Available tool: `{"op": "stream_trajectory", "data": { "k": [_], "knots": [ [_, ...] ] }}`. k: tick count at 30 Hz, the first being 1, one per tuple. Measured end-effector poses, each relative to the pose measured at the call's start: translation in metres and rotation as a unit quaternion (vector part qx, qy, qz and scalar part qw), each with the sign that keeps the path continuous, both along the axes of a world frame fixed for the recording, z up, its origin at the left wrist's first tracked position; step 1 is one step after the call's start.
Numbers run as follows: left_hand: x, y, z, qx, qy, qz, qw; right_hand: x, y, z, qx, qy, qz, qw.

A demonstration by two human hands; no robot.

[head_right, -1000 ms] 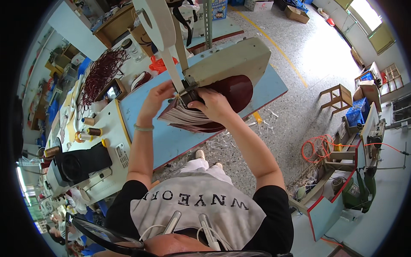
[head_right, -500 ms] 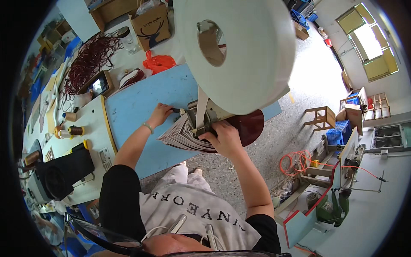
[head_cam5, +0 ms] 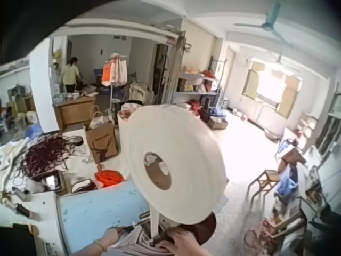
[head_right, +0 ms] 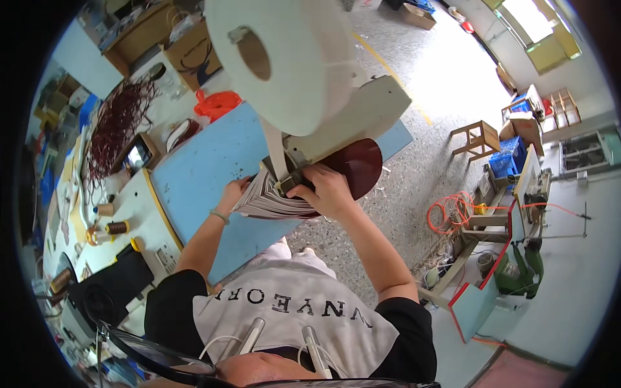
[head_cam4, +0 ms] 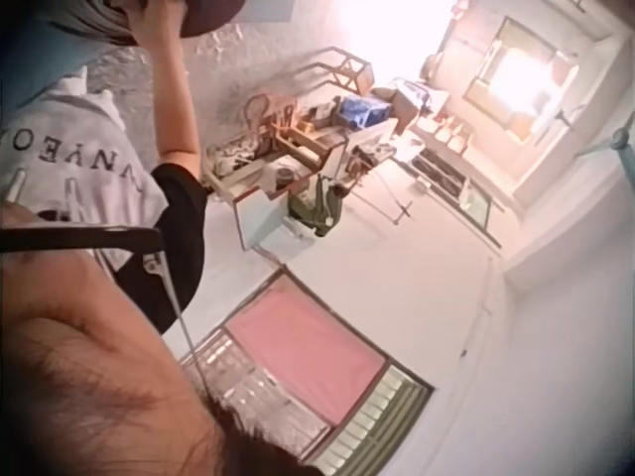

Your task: The person aligns shoe components by hand, moves them to a taping machine, and feeds each component through the machine to apply tape.

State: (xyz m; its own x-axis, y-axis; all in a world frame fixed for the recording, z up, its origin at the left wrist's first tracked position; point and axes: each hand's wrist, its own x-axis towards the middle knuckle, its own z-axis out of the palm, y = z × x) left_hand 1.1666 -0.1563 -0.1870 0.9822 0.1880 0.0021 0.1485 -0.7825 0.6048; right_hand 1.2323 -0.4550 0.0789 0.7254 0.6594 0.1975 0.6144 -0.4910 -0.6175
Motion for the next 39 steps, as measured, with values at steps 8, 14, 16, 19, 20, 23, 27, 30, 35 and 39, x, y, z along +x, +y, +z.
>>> {"op": "stream_trajectory", "data": {
  "k": [8, 14, 16, 19, 20, 23, 27, 30, 35, 39],
  "knots": [
    [0.039, -0.02, 0.215, -0.442, 0.025, -0.097, 0.891, -0.018, -0.047, 0.007, 0.091, -0.202, -0.113, 0.969],
    [0.041, -0.068, 0.231, -0.314, 0.014, -0.32, 0.894, 0.007, -0.059, -0.034, 0.166, -0.08, -0.433, 0.882],
    [0.036, -0.084, 0.238, -0.41, 0.048, -0.264, 0.872, 0.019, -0.064, -0.028, 0.13, 0.112, -0.408, 0.897],
    [0.028, -0.086, 0.233, -0.451, 0.049, -0.22, 0.864, 0.044, -0.07, -0.015, 0.103, 0.188, -0.332, 0.919],
    [0.024, -0.086, 0.23, -0.471, 0.048, -0.194, 0.859, 0.053, -0.07, -0.024, 0.146, 0.278, -0.32, 0.894],
    [0.019, -0.093, 0.228, -0.53, 0.065, -0.138, 0.834, 0.064, -0.074, -0.034, 0.124, 0.274, -0.278, 0.912],
    [0.012, -0.068, 0.201, -0.352, -0.001, -0.134, 0.926, 0.032, -0.068, -0.014, 0.023, 0.102, -0.293, 0.95],
    [0.027, -0.068, 0.238, -0.209, -0.044, -0.224, 0.951, 0.027, -0.075, -0.011, 0.07, 0.143, -0.271, 0.949],
    [0.068, -0.071, 0.246, -0.069, -0.026, -0.232, 0.97, 0.054, -0.08, -0.038, 0.138, 0.221, -0.227, 0.938],
    [0.096, -0.093, 0.234, -0.15, -0.09, -0.234, 0.956, 0.069, -0.075, -0.029, 0.155, 0.274, -0.186, 0.931]
  ]
}}
